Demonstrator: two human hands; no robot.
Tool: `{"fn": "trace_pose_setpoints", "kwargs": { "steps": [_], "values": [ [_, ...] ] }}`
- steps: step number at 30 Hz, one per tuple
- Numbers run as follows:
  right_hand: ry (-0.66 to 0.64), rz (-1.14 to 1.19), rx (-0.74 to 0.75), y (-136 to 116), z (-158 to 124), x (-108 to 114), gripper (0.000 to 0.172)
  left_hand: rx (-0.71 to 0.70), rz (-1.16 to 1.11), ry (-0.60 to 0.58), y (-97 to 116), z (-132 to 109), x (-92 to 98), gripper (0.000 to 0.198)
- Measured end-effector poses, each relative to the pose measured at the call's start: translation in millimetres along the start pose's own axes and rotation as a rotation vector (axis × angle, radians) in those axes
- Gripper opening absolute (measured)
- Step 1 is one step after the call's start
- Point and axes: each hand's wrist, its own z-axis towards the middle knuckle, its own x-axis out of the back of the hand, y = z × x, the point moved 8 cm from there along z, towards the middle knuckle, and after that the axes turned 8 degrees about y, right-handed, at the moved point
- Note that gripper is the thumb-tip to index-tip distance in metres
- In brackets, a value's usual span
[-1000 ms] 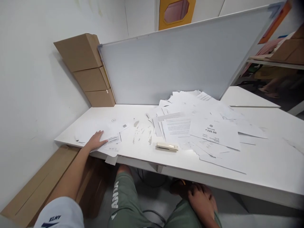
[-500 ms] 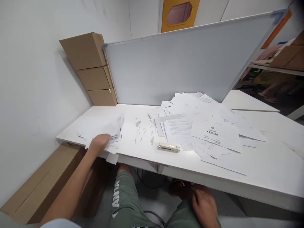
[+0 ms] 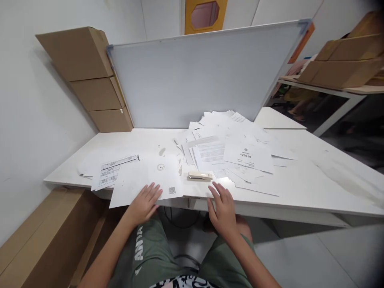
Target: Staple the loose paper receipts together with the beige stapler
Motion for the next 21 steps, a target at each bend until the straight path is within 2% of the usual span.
{"fn": "trace_pose_setpoints", "kwargs": {
  "steps": [4, 7, 9, 15, 21],
  "values": [
    [-0.265, -0.069, -0.044, 17.9, 25.7, -48.6, 0.049, 0.199, -0.101, -0.047, 38.4, 46.1, -20.9, 0.06],
    [-0.33, -0.091, -0.077, 26.5, 30.3, -64.5, 0.051, 0.127, -0.213, -0.087, 69.0, 63.3, -31.9, 0.062],
    [-0.328, -0.08, -0.073, 28.2, 31.1, -65.4, 0.051, 0.081, -0.263, -0.074, 79.0, 67.5, -34.2, 0.063],
    [-0.277, -0.026, -0.066, 29.7, 27.5, -59.6, 0.049, 0.17, -0.312, 0.072, 73.4, 68.9, -33.6, 0.062],
    [-0.188, 0.026, -0.063, 33.3, 19.9, -55.1, 0.046, 0.429, -0.284, 0.226, 54.9, 62.2, -32.2, 0.052]
  ]
}}
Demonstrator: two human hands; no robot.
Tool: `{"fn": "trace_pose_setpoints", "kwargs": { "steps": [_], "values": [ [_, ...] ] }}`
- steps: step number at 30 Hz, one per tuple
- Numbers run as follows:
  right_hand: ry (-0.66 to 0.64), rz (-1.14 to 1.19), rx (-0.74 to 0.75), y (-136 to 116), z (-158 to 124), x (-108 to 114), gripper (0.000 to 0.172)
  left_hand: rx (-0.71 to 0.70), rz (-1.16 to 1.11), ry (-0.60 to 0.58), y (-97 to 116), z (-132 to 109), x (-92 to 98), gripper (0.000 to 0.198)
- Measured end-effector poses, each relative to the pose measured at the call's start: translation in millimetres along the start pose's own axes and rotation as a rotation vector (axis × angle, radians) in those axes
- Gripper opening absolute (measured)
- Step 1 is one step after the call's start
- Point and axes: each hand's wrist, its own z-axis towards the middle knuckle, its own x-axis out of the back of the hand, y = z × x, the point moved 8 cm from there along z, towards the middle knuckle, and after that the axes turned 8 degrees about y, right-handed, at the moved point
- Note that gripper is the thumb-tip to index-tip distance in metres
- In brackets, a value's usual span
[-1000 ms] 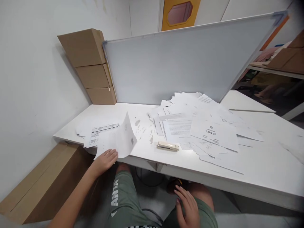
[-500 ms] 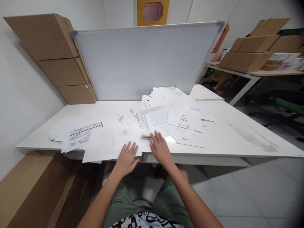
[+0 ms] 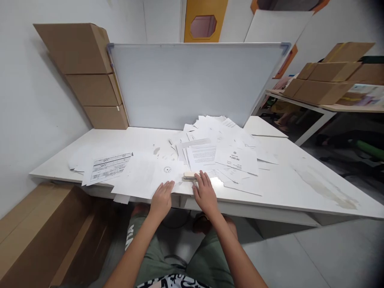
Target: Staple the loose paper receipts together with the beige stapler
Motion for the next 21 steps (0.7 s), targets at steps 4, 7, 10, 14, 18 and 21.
{"fn": "trace_pose_setpoints", "kwargs": {
  "steps": [4, 7, 10, 14, 18, 21],
  "values": [
    [0.02, -0.013, 0.014, 3.2, -4.5, -0.4, 0.047, 0.11, 0.001, 0.094, -5.8, -5.1, -0.5, 0.051],
    [0.024, -0.024, 0.031, 3.7, -6.8, -2.1, 0.047, 0.182, 0.028, 0.172, -9.8, -13.2, 1.4, 0.054],
    [0.025, -0.027, 0.055, 2.4, -7.6, -2.6, 0.048, 0.23, 0.06, 0.236, -9.6, -19.0, 5.7, 0.055],
    [-0.023, -0.059, 0.091, -1.1, -6.3, -4.4, 0.047, 0.039, 0.021, 0.115, 15.2, -13.0, -2.1, 0.048],
    [-0.074, -0.065, 0.086, -1.4, -3.6, -4.6, 0.048, -0.099, 0.008, -0.002, 33.6, -8.4, -9.6, 0.04],
    [-0.107, -0.047, 0.068, 0.1, -2.2, -4.0, 0.05, -0.141, 0.007, -0.068, 38.3, -8.0, -13.8, 0.041]
  ]
}}
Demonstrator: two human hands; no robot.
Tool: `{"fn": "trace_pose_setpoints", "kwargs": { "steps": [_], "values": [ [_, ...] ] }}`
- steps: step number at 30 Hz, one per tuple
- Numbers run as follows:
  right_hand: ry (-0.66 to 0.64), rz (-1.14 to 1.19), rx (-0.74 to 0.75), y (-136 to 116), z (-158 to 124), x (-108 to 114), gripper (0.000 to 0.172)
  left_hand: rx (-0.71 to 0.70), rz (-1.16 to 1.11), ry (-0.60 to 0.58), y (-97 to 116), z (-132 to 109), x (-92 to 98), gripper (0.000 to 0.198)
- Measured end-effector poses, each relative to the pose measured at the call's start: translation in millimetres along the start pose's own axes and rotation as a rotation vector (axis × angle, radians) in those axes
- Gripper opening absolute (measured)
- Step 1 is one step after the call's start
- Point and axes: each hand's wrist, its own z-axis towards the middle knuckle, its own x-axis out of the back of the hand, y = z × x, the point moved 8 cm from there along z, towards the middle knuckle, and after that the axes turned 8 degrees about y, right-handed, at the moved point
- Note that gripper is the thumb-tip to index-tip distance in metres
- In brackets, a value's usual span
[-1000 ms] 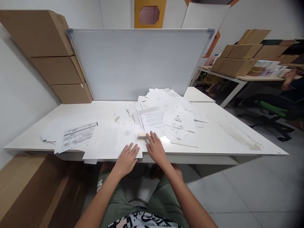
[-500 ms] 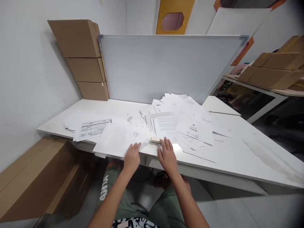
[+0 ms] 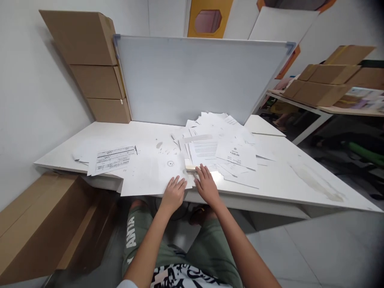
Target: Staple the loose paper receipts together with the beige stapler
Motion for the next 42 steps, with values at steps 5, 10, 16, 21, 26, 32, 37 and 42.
{"fn": "trace_pose_setpoints", "kwargs": {
  "steps": [5, 10, 16, 21, 26, 32, 37, 42],
  "values": [
    [-0.029, -0.007, -0.017, 1.2, 2.0, 1.3, 0.051, 0.015, 0.015, -0.063, -4.8, -4.0, 5.3, 0.045],
    [-0.057, -0.009, 0.016, 2.0, 4.6, -3.5, 0.05, -0.047, 0.037, -0.111, 2.8, -11.8, 13.2, 0.048],
    [-0.065, 0.024, 0.017, 12.4, 2.8, -9.3, 0.052, -0.154, 0.04, -0.188, 19.4, 4.9, 3.2, 0.041],
    [-0.076, 0.028, 0.023, 12.6, 0.6, -11.3, 0.052, -0.098, 0.073, -0.109, 42.2, -7.6, 22.6, 0.043],
    [-0.066, 0.01, 0.026, 11.5, -1.1, -12.3, 0.052, 0.208, 0.113, 0.098, 69.7, -124.7, 67.2, 0.055],
    [-0.066, -0.005, 0.009, 11.8, -2.9, -12.4, 0.053, 1.108, -0.115, 0.362, -34.0, -274.7, 102.1, 0.047],
    [-0.085, -0.021, -0.007, 8.5, -4.0, -10.5, 0.053, 1.31, -0.217, 0.393, -131.1, -286.8, 94.2, 0.068],
    [-0.091, -0.036, -0.039, 4.4, -3.7, -10.5, 0.054, 1.159, -0.422, 0.213, -186.5, -232.6, 49.4, 0.052]
  ]
}}
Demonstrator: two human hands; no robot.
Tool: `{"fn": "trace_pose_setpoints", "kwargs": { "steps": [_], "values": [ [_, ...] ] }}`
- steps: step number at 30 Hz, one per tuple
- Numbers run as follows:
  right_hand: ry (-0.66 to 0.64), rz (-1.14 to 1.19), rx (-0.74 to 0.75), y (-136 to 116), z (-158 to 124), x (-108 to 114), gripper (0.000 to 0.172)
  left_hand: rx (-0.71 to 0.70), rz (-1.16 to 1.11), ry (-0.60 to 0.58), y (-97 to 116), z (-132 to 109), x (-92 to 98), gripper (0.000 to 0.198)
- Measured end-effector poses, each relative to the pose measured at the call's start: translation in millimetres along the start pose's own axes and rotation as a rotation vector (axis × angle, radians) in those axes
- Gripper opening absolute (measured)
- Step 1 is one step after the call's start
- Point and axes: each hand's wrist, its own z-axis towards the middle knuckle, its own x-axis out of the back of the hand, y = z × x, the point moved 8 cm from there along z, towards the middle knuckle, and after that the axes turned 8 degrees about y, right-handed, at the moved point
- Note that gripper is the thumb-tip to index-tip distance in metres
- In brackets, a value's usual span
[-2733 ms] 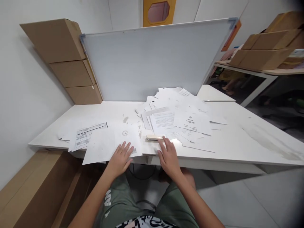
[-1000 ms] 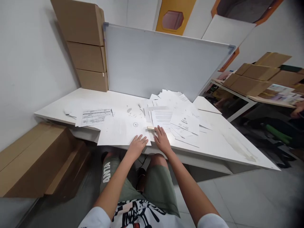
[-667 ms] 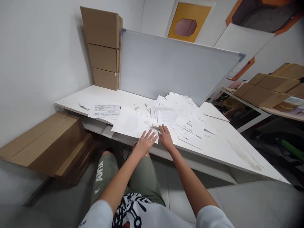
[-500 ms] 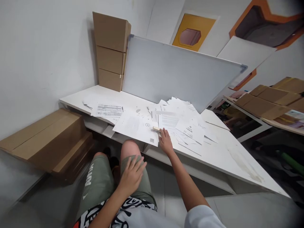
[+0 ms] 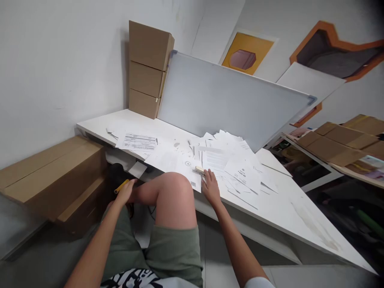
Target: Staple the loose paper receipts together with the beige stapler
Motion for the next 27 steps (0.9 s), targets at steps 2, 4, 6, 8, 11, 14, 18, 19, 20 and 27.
{"fn": "trace_pose_setpoints", "kwargs": {
  "steps": [2, 4, 6, 8, 11, 14, 18, 19, 20, 27],
  "values": [
    [-0.002, -0.003, -0.012, -0.5, 0.5, -0.8, 0.054, -0.039, 0.023, -0.098, 9.7, 12.4, -26.9, 0.044],
    [-0.004, -0.007, -0.02, 0.2, 1.4, -2.1, 0.053, -0.074, 0.052, -0.155, 20.9, 15.5, -51.2, 0.04],
    [-0.003, -0.016, -0.026, 2.3, 2.5, -3.8, 0.053, -0.105, 0.073, -0.182, 33.0, 13.0, -71.8, 0.04],
    [0.0, -0.031, -0.025, 5.0, 3.7, -6.0, 0.054, -0.138, 0.082, -0.19, 46.2, 8.6, -88.6, 0.04],
    [0.016, -0.056, -0.012, 9.0, 4.8, -10.2, 0.054, -0.196, 0.078, -0.19, 67.2, 3.5, -107.9, 0.041],
    [0.053, -0.075, 0.01, 13.0, 4.9, -14.1, 0.055, -0.235, 0.092, -0.197, 84.0, 1.7, -119.1, 0.037],
    [0.092, -0.086, 0.064, 15.7, 3.8, -17.2, 0.054, -0.256, 0.167, -0.216, 89.5, -6.4, -116.0, 0.04],
    [0.095, -0.086, 0.083, 15.5, 3.2, -17.6, 0.054, -0.256, 0.193, -0.223, 87.0, -11.7, -112.3, 0.04],
    [0.1, -0.088, 0.104, 15.0, 2.4, -17.5, 0.054, -0.251, 0.217, -0.23, 83.1, -18.5, -108.1, 0.04],
    [0.229, -0.161, 0.225, 6.9, -9.6, -11.1, 0.059, -0.118, 0.256, -0.253, 45.9, -53.7, -92.1, 0.045]
  ]
}}
